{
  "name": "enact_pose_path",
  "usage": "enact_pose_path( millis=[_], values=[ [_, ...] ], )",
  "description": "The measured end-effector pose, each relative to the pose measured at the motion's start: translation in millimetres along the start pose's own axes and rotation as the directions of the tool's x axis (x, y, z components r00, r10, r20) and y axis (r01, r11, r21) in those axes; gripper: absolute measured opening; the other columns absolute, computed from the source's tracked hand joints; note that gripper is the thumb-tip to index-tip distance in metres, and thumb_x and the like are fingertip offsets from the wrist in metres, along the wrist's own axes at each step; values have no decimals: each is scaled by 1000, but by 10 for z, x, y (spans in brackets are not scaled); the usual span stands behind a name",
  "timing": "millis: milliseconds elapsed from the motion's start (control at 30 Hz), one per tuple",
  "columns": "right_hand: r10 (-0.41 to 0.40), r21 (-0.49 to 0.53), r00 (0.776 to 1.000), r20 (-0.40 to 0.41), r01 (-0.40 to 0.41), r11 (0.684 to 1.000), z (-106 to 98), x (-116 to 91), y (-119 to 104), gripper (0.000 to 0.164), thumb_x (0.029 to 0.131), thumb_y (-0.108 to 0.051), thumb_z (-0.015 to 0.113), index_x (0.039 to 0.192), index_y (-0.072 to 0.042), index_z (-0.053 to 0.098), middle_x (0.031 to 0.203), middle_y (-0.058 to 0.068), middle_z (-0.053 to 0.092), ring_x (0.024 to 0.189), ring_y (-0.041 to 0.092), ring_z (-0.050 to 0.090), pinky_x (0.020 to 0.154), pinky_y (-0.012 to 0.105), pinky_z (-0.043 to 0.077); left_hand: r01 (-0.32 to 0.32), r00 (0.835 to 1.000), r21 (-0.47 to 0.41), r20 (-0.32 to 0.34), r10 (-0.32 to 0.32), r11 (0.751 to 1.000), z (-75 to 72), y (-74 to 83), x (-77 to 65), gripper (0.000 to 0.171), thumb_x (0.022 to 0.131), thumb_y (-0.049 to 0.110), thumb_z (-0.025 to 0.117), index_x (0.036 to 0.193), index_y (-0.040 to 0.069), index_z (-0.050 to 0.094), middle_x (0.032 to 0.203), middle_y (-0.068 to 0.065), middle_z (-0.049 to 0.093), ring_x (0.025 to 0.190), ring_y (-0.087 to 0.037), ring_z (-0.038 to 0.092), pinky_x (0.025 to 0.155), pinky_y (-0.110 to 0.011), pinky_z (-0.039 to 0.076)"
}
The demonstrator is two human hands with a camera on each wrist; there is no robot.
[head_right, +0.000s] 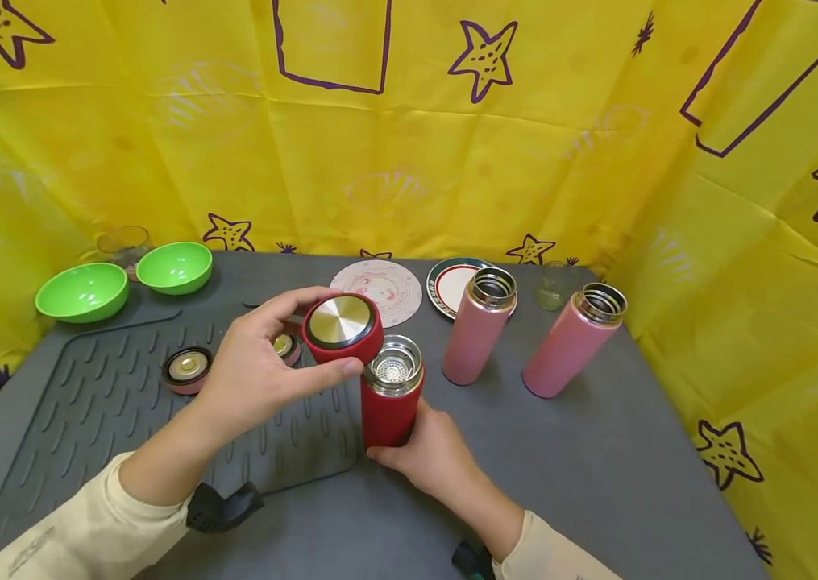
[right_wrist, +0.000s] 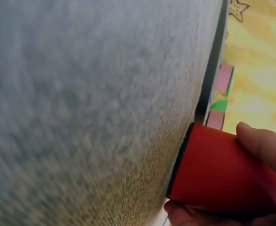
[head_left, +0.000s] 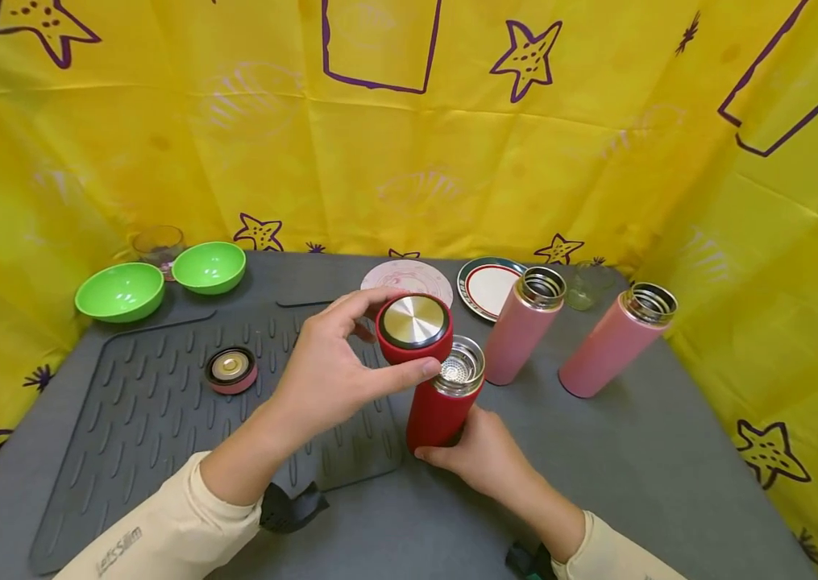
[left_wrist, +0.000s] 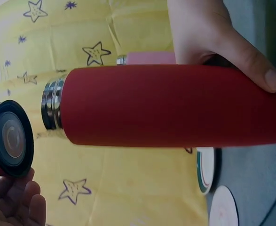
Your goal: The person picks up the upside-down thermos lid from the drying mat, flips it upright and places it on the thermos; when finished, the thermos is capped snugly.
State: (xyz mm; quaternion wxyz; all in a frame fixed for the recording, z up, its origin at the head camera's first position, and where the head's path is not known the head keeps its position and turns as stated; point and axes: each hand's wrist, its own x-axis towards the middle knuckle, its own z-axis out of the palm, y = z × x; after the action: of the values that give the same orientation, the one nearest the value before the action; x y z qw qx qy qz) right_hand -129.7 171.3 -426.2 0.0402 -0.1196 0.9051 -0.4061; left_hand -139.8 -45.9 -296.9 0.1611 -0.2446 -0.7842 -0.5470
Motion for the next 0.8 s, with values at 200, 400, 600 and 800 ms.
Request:
enact_pose_path(
  millis=[200, 400, 600, 800],
  values=[
    [-13, 18, 1000, 8, 12, 1000, -9, -10, -8, 50, 70, -33, 88, 108, -13, 63, 92, -10, 68, 80, 8, 63, 73, 34, 52, -64, 996, 9, 64, 63, 998, 133, 33, 87, 62, 68, 38, 90, 123, 25, 64, 108, 19, 64, 96, -7, 55, 78, -37, 48],
    [-26, 19, 999, 25, 25, 999, 11, -26, -2, 50, 72, -34, 87, 110, -14, 62, 95, -11, 67, 82, 8, 62, 74, 33, 52, -81, 989, 59, 126, 74, 995, 234, -15, 104, 64, 67, 42, 90, 123, 24, 64, 111, 20, 63, 101, -3, 53, 80, -33, 47],
    [-44, 6, 999, 16, 43, 999, 12, -24, 0, 49, 72, -34, 87, 110, -15, 62, 95, -11, 67, 82, 7, 62, 74, 32, 52, -74, 986, 78, 154, 61, 994, 281, -76, 114, 65, 67, 42, 90, 124, 24, 65, 114, 16, 62, 100, -3, 54, 80, -33, 49],
    [-43, 2, 999, 25, 43, 999, 7, -16, 3, 48, 73, -36, 86, 110, -15, 63, 95, -11, 67, 82, 8, 62, 72, 32, 52, -93, 980, 79, 184, 77, 993, 309, -108, 131, 65, 66, 40, 91, 123, 23, 66, 114, 16, 62, 97, -2, 53, 79, -31, 49]
  ],
)
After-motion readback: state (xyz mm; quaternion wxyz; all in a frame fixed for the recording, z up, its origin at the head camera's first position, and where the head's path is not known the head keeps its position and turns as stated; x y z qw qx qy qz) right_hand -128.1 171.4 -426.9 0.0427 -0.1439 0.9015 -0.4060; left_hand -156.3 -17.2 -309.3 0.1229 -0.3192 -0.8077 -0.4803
